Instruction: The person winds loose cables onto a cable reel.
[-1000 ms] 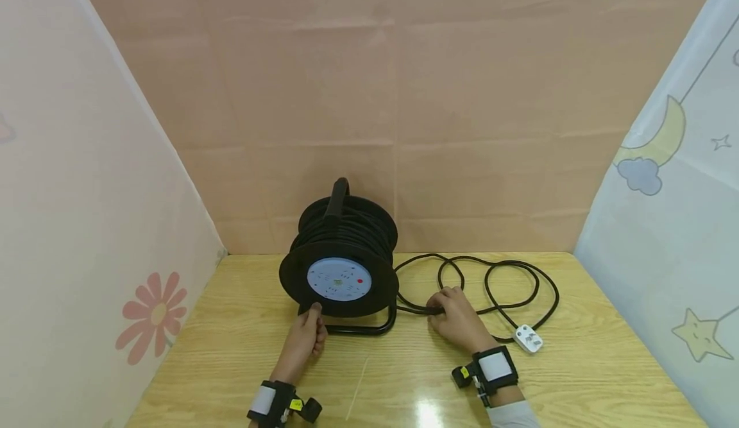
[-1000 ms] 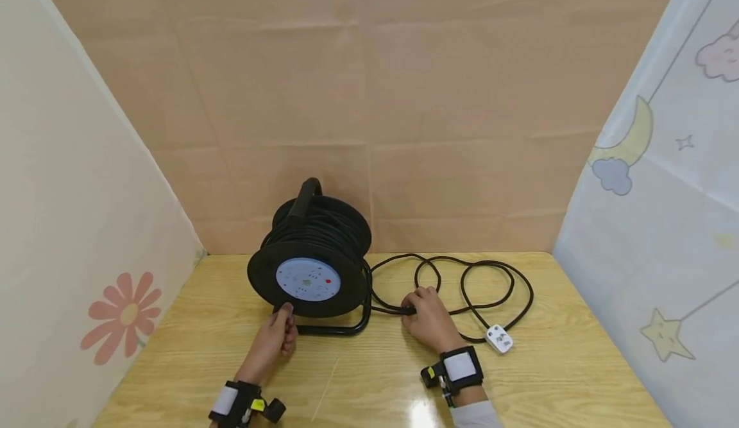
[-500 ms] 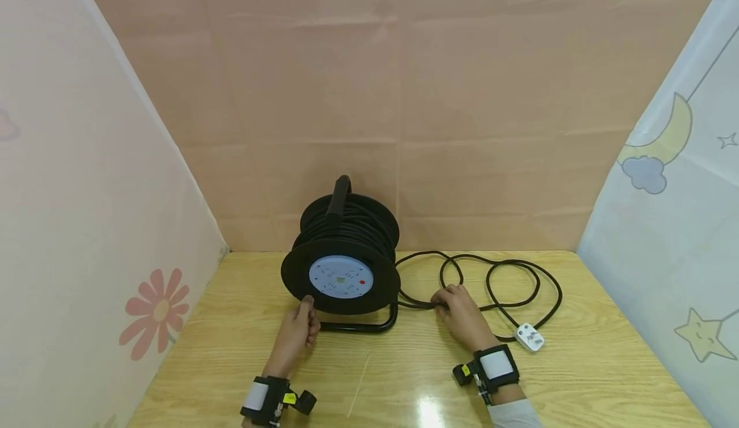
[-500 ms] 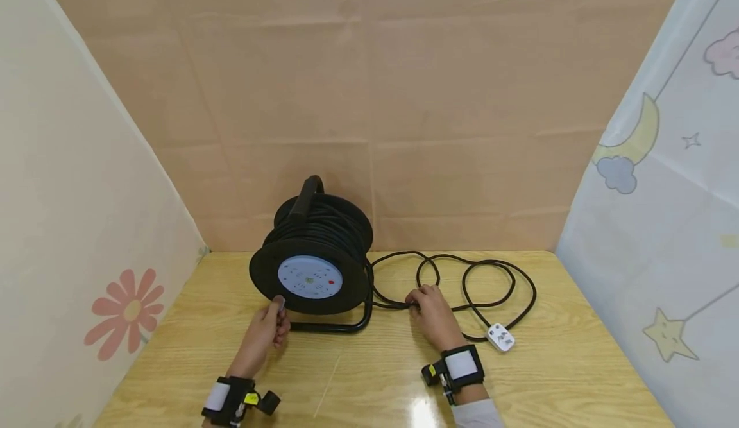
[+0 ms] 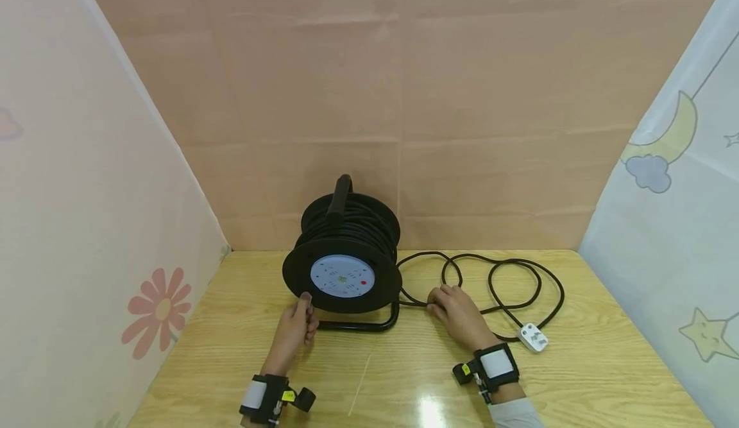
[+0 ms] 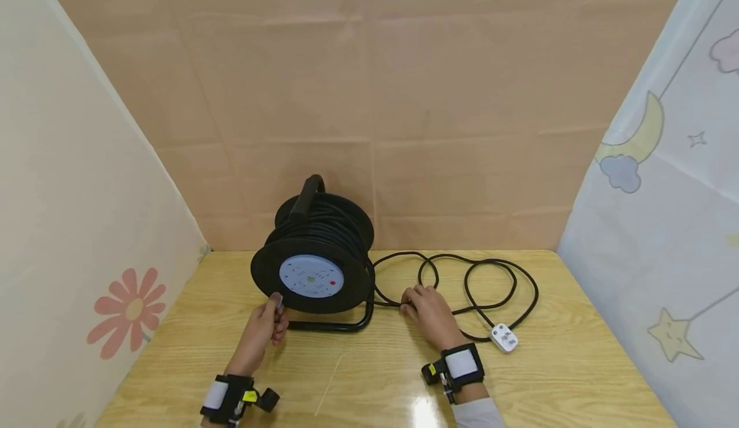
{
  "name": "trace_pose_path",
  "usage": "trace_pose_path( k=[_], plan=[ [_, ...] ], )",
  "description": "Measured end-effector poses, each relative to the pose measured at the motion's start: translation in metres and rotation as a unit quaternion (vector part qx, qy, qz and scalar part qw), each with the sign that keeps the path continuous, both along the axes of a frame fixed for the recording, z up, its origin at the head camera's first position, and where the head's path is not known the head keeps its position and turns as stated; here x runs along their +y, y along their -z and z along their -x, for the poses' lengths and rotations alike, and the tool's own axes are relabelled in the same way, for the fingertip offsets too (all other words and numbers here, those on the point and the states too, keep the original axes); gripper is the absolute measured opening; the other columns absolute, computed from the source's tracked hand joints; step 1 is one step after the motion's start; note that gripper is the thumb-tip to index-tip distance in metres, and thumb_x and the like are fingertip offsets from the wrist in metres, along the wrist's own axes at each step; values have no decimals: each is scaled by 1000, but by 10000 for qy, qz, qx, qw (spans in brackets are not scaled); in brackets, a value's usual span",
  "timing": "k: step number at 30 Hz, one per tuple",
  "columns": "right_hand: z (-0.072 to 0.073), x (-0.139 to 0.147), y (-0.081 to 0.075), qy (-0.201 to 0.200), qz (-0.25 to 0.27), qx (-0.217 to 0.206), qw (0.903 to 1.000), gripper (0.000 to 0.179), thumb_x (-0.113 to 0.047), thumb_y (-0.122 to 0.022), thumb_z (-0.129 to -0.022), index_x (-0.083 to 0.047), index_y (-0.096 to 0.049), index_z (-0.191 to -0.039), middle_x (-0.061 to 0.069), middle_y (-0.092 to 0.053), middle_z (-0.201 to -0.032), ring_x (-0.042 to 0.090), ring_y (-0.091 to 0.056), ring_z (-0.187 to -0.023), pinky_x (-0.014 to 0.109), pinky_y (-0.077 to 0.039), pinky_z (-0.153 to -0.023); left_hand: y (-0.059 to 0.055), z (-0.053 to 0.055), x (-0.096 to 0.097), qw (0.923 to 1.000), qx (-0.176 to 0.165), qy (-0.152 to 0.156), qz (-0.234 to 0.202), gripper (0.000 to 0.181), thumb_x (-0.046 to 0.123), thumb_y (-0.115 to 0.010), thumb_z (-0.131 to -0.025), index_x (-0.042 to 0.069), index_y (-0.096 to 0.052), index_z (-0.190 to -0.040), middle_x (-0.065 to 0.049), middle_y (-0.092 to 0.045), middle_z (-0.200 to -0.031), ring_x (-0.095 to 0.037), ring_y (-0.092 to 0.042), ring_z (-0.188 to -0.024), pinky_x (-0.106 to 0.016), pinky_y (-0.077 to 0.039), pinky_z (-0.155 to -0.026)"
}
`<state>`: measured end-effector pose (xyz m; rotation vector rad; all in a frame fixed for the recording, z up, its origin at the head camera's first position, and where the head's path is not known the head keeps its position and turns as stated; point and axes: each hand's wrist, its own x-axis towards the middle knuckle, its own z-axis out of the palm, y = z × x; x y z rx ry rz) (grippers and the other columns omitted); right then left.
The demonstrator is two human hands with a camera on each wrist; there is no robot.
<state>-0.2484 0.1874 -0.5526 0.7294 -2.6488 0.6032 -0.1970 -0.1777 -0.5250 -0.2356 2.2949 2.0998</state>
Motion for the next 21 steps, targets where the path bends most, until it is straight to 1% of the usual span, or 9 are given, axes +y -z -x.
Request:
trace_pose_path(
  k=[3, 5, 7, 10, 12, 14, 16, 18, 21],
  plan=[
    [1, -1, 0, 82, 20, -130, 9999, 5, -18, -66, -92, -18, -62, -94, -11, -59, -85, 10, -55, -77, 37, -43, -73, 0, 1, 0, 10000, 41, -14, -35, 52, 52, -36, -103, 6, -42, -78, -1, -42, -60, -13, -39, -49, -24, -34, -43],
    [0, -1, 1, 112, 46, -277, 9995, 6, -15, -64, -94, -17, -62, -99, -10, -62, -86, 11, -57, -80, 39, -42, -76, 0, 2, 0, 10000, 66, -24, -52, 52, 51, -36, -103, 6, -42, -78, -2, -41, -60, -14, -39, -49, -24, -34, -43],
    [0, -2, 2, 42, 62, -474, 9988, 14, -12, -60, -96, -17, -63, -109, -8, -63, -89, 12, -56, -80, 41, -41, -78, 0, 2, 0, 9999, 77, -34, -58, 52, 51, -35, -104, 6, -42, -78, -1, -41, -59, -14, -38, -48, -24, -34, -42],
    [-2, -4, 2, -29, 59, -615, 9981, 27, -11, -57, -97, -23, -63, -121, -8, -60, -90, 11, -52, -78, 40, -40, -77, 0, 2, 0, 9999, 96, -34, -69, 51, 50, -35, -104, 6, -41, -78, -1, -41, -59, -14, -38, -48, -24, -34, -42],
    [-3, -4, 2, -68, 91, -535, 9985, 32, -15, -60, -96, -26, -62, -127, -8, -60, -92, 11, -52, -77, 39, -41, -75, 0, 2, -1, 9999, 112, -32, -73, 52, 51, -35, -103, 6, -41, -78, -1, -42, -60, -14, -39, -49, -24, -34, -43],
    [-2, -4, 2, -86, 195, -283, 9994, 32, -19, -63, -95, -27, -62, -126, -10, -63, -93, 9, -54, -77, 37, -44, -72, -1, 1, -2, 9999, 119, -38, -74, 53, 53, -35, -103, 6, -41, -79, -1, -42, -60, -14, -39, -49, -24, -35, -43],
    [-2, -3, 1, -116, 369, -37, 9992, 32, -20, -66, -93, -27, -64, -124, -10, -66, -98, 8, -59, -82, 36, -49, -72, -2, 1, -3, 9999, 131, -61, -78, 54, 55, -36, -102, 6, -41, -79, -2, -42, -60, -14, -39, -50, -24, -35, -44],
    [-2, -3, 0, -124, 458, 177, 9987, 27, -19, -66, -92, -25, -66, -119, -12, -66, -98, 7, -60, -83, 36, -52, -71, -3, 0, -4, 9998, 146, -97, -84, 55, 55, -36, -102, 6, -41, -80, -2, -42, -61, -14, -40, -49, -24, -35, -44],
    [-2, -5, -2, -105, 565, 139, 9983, 17, -17, -62, -95, -19, -67, -111, -10, -65, -101, 9, -60, -91, 37, -52, -77, -5, 0, -4, 9997, 156, -147, -93, 54, 54, -36, -102, 5, -41, -80, -2, -42, -60, -14, -39, -49, -24, -34, -43]
  ],
)
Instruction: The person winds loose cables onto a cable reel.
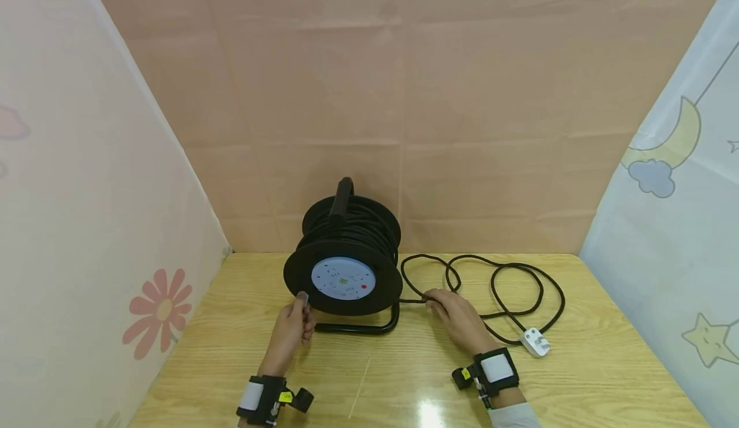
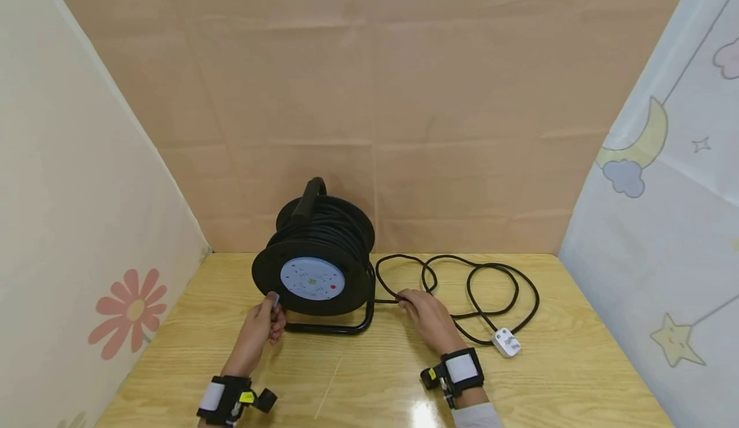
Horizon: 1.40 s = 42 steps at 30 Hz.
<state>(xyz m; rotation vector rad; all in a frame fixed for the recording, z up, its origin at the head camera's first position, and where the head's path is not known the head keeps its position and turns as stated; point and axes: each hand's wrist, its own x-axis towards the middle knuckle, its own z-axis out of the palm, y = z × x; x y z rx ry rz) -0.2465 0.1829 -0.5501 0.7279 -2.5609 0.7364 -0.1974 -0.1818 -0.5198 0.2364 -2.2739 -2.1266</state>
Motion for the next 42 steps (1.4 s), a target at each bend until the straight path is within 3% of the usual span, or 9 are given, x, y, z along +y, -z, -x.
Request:
trace_pose_path(
  k=[5, 12, 17, 24, 29, 33, 37, 42],
  plan=[
    [-1, -4, -3, 113, 106, -278, 9995, 9, -16, -57, -98, -15, -64, -104, -8, -60, -98, 10, -57, -89, 39, -50, -75, -4, 0, 0, 10000, 4, -27, -34, 53, 54, -35, -103, 6, -41, -80, -3, -42, -60, -13, -39, -48, -24, -33, -43],
    [-1, -5, -2, 338, 144, -433, 9984, 20, -38, -57, -97, -32, -64, -115, -16, -64, -91, 5, -56, -70, 33, -46, -58, -10, -1, -2, 9999, 94, -86, 51, 54, 52, -34, -103, 5, -42, -78, -3, -42, -60, -14, -39, -48, -24, -34, -43],
    [0, -8, -2, 150, 95, -353, 9992, 25, -27, -57, -99, -30, -62, -123, -11, -68, -91, 6, -56, -68, 33, -46, -58, -12, 1, -5, 9999, 98, -95, -5, 54, 52, -34, -103, 5, -42, -78, -3, -42, -60, -14, -39, -48, -24, -34, -43],
    [-2, -14, -5, 215, 403, -756, 9961, 14, -15, -54, -100, -16, -61, -112, -6, -63, -89, 9, -56, -76, 36, -49, -67, -18, 2, -7, 9997, 109, -135, -174, 54, 53, -34, -103, 5, -42, -80, -3, -41, -61, -14, -38, -49, -24, -33, -44],
    [-3, -14, -6, 548, 421, -417, 9967, 15, -29, -53, -100, -20, -62, -109, -11, -62, -86, 6, -56, -73, 33, -48, -62, -22, 1, -7, 9993, 119, -149, -309, 54, 53, -34, -103, 5, -42, -81, -3, -41, -62, -14, -38, -50, -24, -32, -44],
    [0, -13, -4, 578, 287, 10, 9979, 21, -40, -53, -99, -25, -62, -110, -14, -64, -82, 4, -55, -67, 31, -47, -57, -25, 2, -7, 9987, 140, -127, -478, 52, 51, -35, -104, 4, -42, -81, -3, -41, -61, -14, -37, -49, -24, -32, -44],
    [2, -13, -3, 420, 202, 363, 9983, 24, -34, -55, -99, -28, -60, -122, -15, -64, -78, 4, -53, -62, 29, -44, -53, -28, 3, -7, 9981, 137, -141, -576, 49, 47, -35, -105, 5, -41, -81, -3, -41, -61, -14, -37, -48, -24, -32, -44],
    [1, -13, -4, 318, 229, 295, 9988, 33, -30, -54, -100, -30, -55, -133, -16, -50, -66, 6, -42, -55, 26, -34, -49, -33, 3, -6, 9974, 157, -200, -669, 47, 45, -35, -105, 5, -40, -82, -3, -40, -60, -13, -37, -48, -24, -31, -43]
  ],
)
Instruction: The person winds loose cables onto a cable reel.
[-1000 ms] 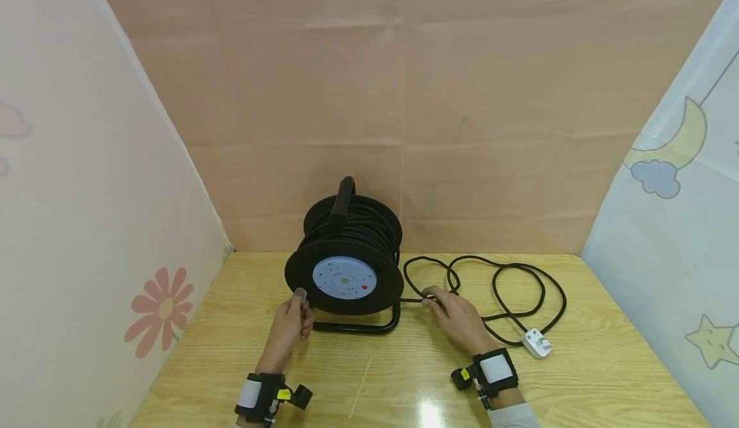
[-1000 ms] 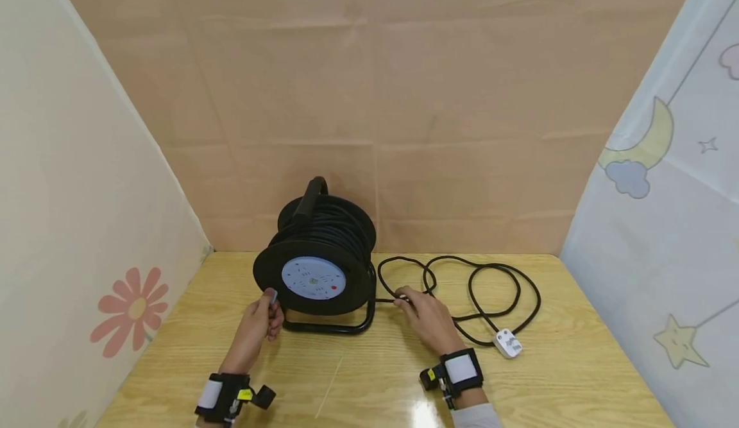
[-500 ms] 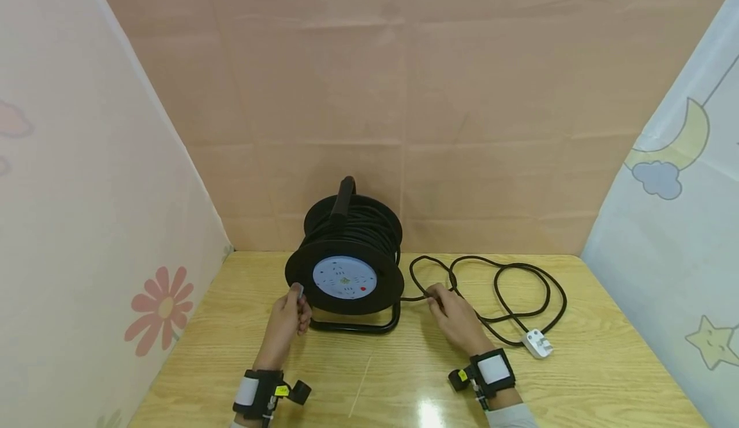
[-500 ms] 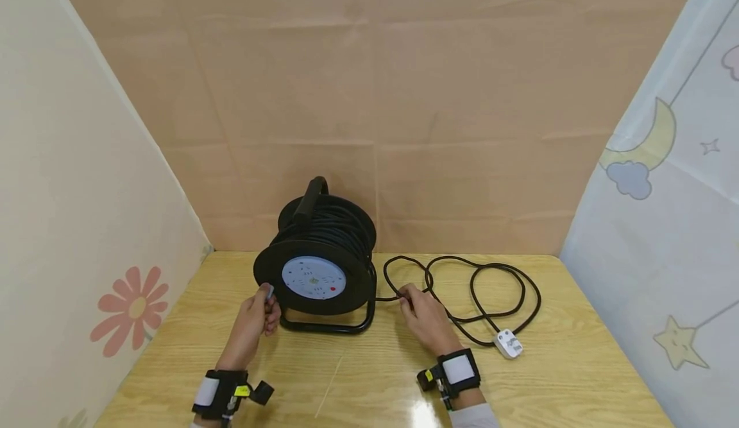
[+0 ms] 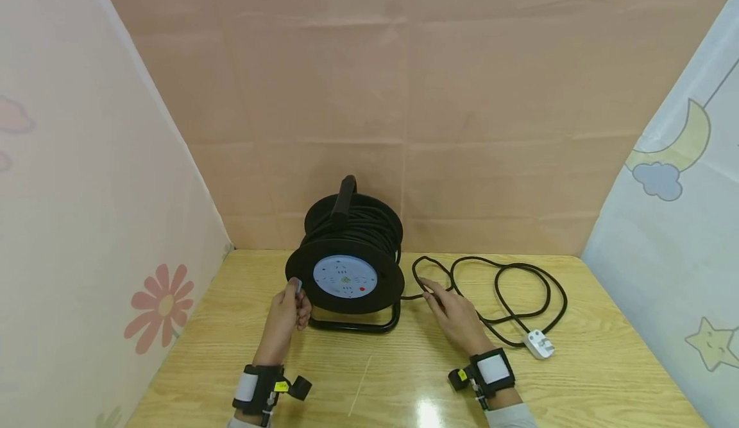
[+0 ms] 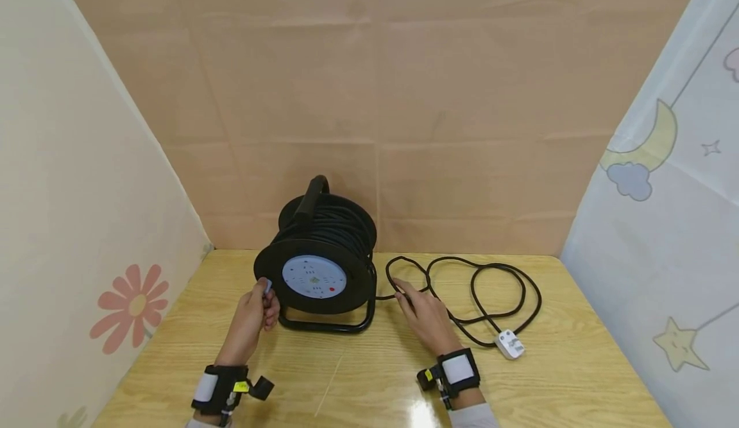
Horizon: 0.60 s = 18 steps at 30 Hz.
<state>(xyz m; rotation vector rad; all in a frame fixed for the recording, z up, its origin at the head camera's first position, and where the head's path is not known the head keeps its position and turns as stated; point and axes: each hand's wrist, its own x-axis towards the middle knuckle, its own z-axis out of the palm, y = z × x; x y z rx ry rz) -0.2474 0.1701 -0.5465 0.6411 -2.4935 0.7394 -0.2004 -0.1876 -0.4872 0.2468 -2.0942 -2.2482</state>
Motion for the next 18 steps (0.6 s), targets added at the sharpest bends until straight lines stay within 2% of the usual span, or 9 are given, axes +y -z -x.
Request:
trace_pose_path(
  k=[8, 13, 18],
  plan=[
    [-2, -5, -4, -59, 186, -362, 9992, 27, -28, -47, -103, -20, -54, -128, -14, -53, -77, 6, -45, -59, 27, -40, -53, -6, 0, 2, 9998, 132, -12, -154, 45, 44, -34, -105, 6, -39, -82, -2, -39, -60, -13, -37, -47, -24, -31, -43],
    [-3, -8, -4, 1, 190, -584, 9981, 25, -26, -44, -104, -21, -51, -127, -14, -53, -77, 6, -44, -56, 26, -39, -50, -8, 1, 2, 9996, 170, -78, -206, 45, 44, -33, -106, 7, -38, -81, -2, -38, -60, -13, -36, -47, -24, -30, -43],
    [-4, -8, -5, 0, 108, -653, 9978, 29, -24, -43, -103, -21, -47, -132, -6, -64, -86, 7, -44, -55, 28, -39, -53, -12, 2, 3, 9993, 289, -100, -217, 47, 44, -33, -106, 6, -38, -78, -2, -38, -59, -13, -35, -46, -24, -30, -42]
  ],
)
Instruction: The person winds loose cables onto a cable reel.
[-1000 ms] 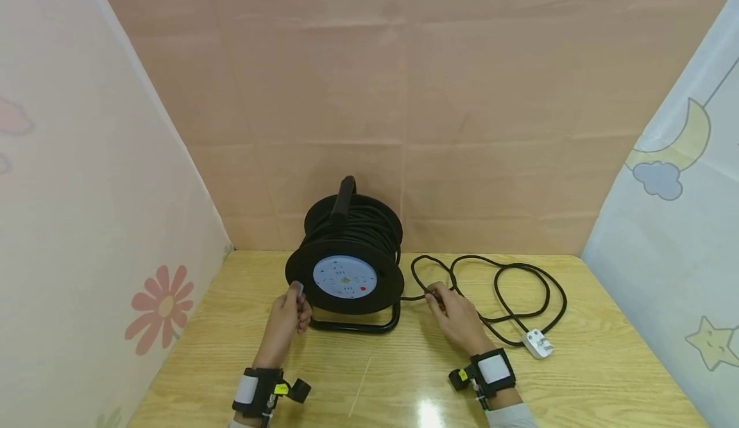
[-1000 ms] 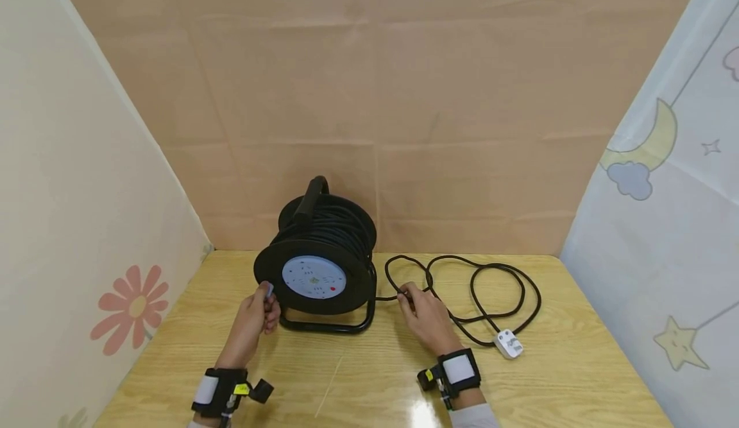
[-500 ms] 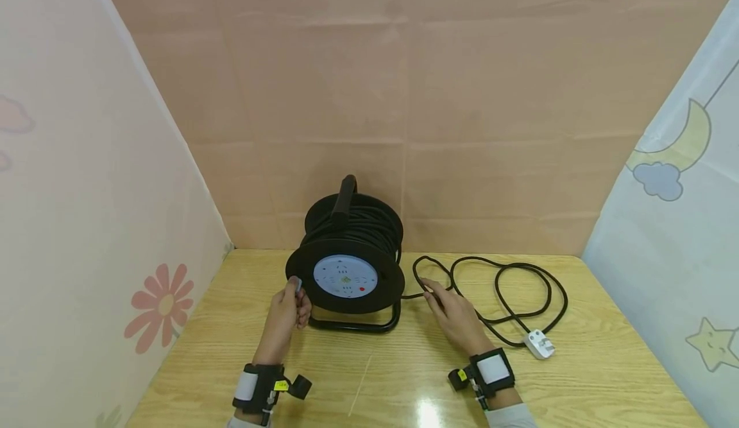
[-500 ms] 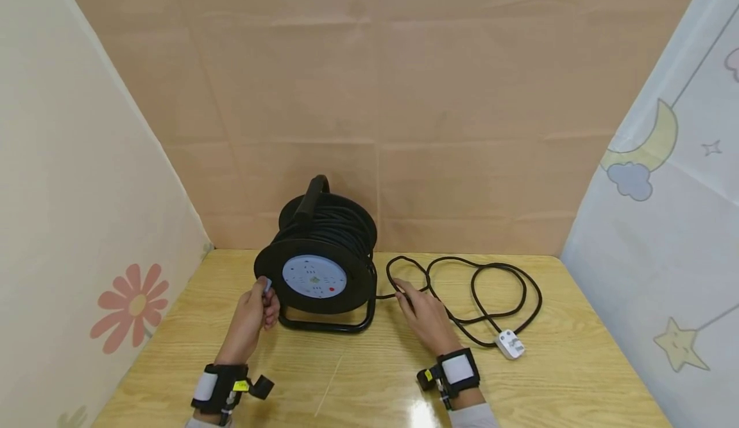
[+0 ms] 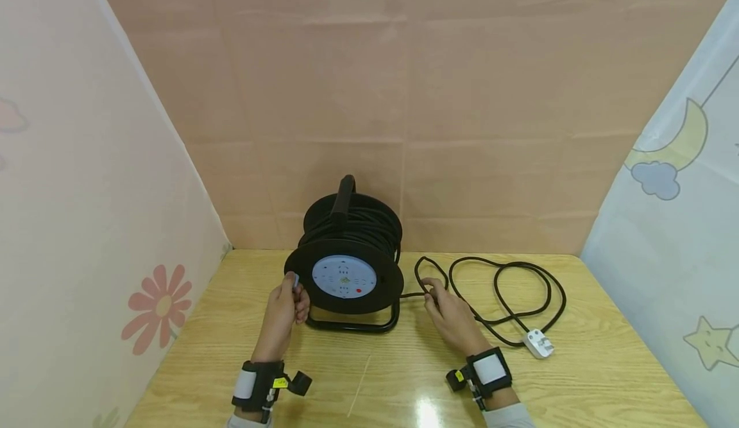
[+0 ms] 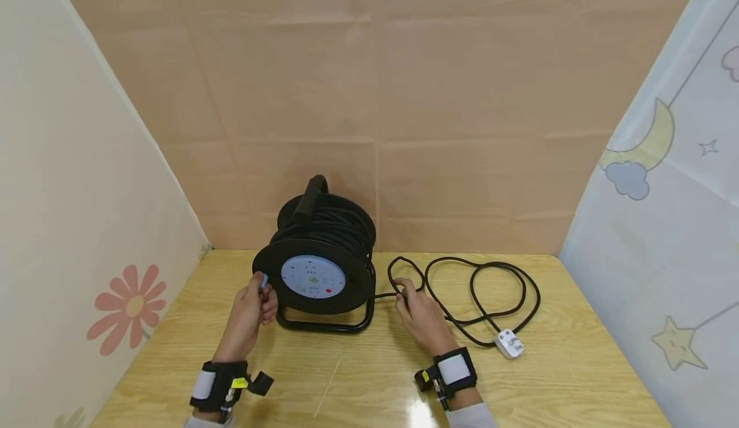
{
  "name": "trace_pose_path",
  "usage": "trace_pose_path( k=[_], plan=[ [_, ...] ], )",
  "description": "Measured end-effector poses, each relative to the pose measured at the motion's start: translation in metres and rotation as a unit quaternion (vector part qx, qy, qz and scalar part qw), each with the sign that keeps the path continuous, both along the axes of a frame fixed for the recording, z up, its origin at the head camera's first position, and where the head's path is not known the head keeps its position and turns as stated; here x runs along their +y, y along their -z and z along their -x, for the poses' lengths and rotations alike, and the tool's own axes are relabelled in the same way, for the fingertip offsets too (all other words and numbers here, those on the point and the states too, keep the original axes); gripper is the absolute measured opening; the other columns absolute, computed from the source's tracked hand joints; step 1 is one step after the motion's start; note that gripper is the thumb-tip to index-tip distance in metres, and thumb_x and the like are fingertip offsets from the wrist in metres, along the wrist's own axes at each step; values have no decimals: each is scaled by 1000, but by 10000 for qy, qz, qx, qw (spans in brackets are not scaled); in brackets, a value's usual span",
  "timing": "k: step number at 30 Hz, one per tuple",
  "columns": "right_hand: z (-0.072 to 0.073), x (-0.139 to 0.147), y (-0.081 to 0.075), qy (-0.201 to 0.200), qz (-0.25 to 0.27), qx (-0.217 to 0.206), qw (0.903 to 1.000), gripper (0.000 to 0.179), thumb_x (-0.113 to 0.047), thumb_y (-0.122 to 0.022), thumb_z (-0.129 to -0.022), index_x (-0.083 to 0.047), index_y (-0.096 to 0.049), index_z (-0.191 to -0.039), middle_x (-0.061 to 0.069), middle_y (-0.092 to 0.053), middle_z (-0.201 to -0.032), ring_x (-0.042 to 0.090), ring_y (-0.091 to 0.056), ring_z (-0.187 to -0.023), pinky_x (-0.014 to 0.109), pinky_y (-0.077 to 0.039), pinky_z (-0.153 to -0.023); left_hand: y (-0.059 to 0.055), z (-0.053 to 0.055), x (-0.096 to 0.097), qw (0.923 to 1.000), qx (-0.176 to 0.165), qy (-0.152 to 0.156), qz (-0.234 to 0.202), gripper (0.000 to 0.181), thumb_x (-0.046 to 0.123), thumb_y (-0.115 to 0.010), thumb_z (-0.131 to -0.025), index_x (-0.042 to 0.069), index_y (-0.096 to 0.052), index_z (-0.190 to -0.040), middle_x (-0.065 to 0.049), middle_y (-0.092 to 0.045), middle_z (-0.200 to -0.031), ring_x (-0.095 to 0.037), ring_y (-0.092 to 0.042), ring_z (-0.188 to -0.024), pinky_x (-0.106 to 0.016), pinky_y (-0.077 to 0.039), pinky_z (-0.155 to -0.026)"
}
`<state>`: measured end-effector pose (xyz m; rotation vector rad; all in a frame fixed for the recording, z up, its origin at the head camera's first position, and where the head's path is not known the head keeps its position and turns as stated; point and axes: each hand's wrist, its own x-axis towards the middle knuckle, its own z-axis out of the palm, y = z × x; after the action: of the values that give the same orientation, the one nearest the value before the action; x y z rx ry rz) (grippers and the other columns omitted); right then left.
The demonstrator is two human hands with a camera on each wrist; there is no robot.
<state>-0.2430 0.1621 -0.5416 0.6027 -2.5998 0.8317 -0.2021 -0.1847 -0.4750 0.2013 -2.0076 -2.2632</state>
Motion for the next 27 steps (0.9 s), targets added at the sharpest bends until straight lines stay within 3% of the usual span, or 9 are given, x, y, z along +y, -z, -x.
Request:
trace_pose_path(
  k=[3, 7, 10, 14, 19, 22, 27],
  plan=[
    [0, 0, -1, -31, -76, 7, 10000, 32, -20, -44, -103, -20, -46, -134, -2, -67, -89, 6, -42, -53, 27, -38, -53, -3, 1, 0, 10000, 55, 6, -35, 47, 43, -33, -106, 6, -38, -77, -2, -38, -58, -13, -35, -46, -24, -29, -42],
    [0, 0, -1, -54, -191, 100, 9998, 33, -21, -41, -103, -20, -45, -135, -7, -63, -82, 4, -35, -47, 25, -35, -49, -8, 1, 1, 10000, 37, 5, -54, 47, 44, -33, -106, 7, -38, -77, -1, -38, -58, -13, -35, -46, -25, -29, -43],
    [1, 0, -1, -96, -214, 187, 9995, 33, -28, -42, -105, -22, -45, -138, -8, -67, -86, 3, -40, -50, 26, -38, -51, -12, 1, 1, 10000, 44, -1, -58, 47, 44, -33, -106, 7, -39, -77, -1, -38, -59, -13, -35, -46, -25, -29, -43],
    [0, 0, -1, -113, -231, 257, 9993, 39, -37, -45, -104, -29, -43, -142, -4, -72, -92, 5, -58, -64, 31, -46, -57, -15, 1, 2, 9999, 106, 21, -123, 46, 43, -33, -106, 6, -38, -78, -2, -38, -60, -13, -35, -47, -24, -30, -42],
    [0, -1, 0, -75, -189, 254, 9995, 40, -34, -47, -103, -34, -42, -143, -3, -72, -89, 8, -64, -74, 33, -50, -61, -18, 1, 2, 9996, 191, 69, -185, 46, 45, -33, -106, 6, -38, -80, -2, -38, -61, -13, -35, -47, -23, -30, -43],
    [0, -2, -2, -116, -187, 207, 9995, 39, -32, -47, -103, -33, -43, -142, -7, -66, -78, 5, -56, -59, 31, -46, -55, -20, 2, 3, 9995, 242, 83, -199, 47, 45, -33, -105, 6, -38, -81, -2, -38, -60, -13, -35, -47, -23, -30, -42],
    [0, -5, -4, -163, -292, 257, 9991, 34, -28, -44, -105, -25, -47, -138, -12, -43, -62, 3, -34, -45, 24, -31, -44, -23, 4, 5, 9994, 229, 92, -255, 47, 46, -34, -105, 6, -39, -81, -1, -37, -60, -12, -35, -47, -23, -30, -43]
  ],
)
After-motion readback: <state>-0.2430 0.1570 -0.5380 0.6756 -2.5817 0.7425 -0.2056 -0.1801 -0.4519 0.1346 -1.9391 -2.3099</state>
